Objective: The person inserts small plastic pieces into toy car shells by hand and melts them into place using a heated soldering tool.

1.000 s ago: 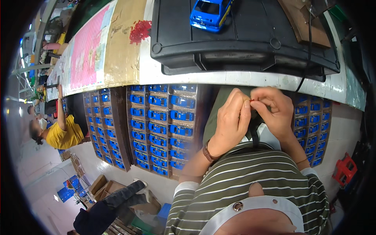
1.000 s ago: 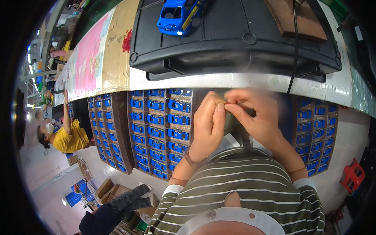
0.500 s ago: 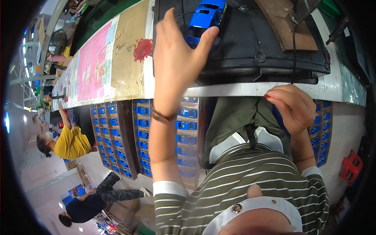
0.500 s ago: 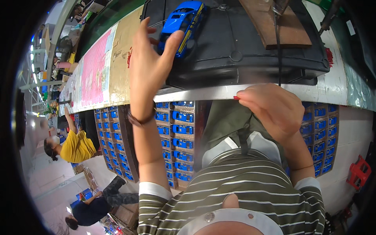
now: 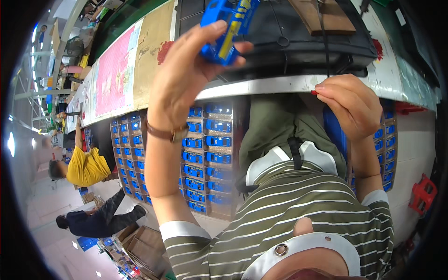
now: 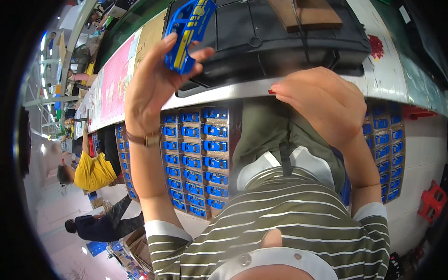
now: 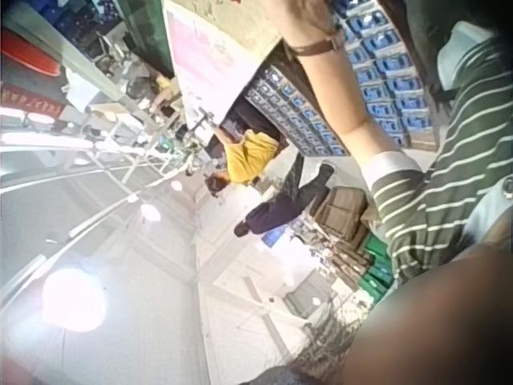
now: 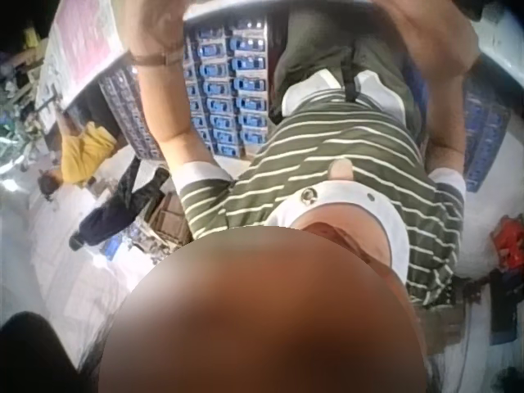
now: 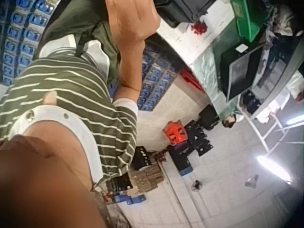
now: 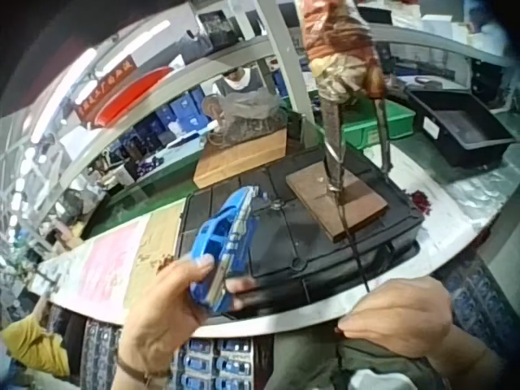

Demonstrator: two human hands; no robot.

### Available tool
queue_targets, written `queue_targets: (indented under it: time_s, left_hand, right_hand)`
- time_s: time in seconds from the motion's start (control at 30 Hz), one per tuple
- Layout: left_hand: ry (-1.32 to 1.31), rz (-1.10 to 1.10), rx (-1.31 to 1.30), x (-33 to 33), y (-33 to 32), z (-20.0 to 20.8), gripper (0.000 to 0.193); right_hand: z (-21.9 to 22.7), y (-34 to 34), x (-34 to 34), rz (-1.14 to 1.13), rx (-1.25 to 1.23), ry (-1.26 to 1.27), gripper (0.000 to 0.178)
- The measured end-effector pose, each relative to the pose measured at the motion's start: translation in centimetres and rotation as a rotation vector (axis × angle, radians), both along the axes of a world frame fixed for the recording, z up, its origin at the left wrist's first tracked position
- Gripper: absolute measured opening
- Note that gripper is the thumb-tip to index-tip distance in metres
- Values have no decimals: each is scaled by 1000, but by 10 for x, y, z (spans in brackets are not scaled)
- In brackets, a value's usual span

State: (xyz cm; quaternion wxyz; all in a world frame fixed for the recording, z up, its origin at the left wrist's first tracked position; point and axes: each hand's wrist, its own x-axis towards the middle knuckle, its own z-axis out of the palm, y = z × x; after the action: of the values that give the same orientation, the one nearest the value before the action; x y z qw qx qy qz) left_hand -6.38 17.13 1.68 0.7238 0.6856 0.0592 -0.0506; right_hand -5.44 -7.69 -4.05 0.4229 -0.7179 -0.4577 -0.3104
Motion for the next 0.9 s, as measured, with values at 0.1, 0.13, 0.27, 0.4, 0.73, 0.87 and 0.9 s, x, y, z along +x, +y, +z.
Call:
queue_targets:
  time_s: [0.1, 0.13, 0.27, 0.4, 0.73, 0.87, 0.9]
  left_hand:
    - [185, -141, -459, -38, -26, -7, 46]
    - [245, -75, -495, -52, -38, -14, 47]
    - [365, -16, -597, -73, -76, -21, 39]
    - [338, 4, -693, -73, -97, -14, 32]
    - [388, 3, -626, -66, -124, 3, 29]
    - [414, -11, -649, -57, -136, 4, 27]
    - [419, -13, -652, -55, -138, 3, 27]
  right_hand:
    - [16, -12, -20, 108, -44, 6, 22]
    - [19, -17, -28, 101, -87, 27, 24]
    - [33, -26, -48, 81, -168, 15, 25]
    - [34, -27, -41, 89, -142, -85, 24]
    - [38, -43, -23, 114, -184, -36, 26]
    - [40, -55, -19, 105, -229, -88, 26]
    - [40, -57, -19, 89, -248, -86, 25]
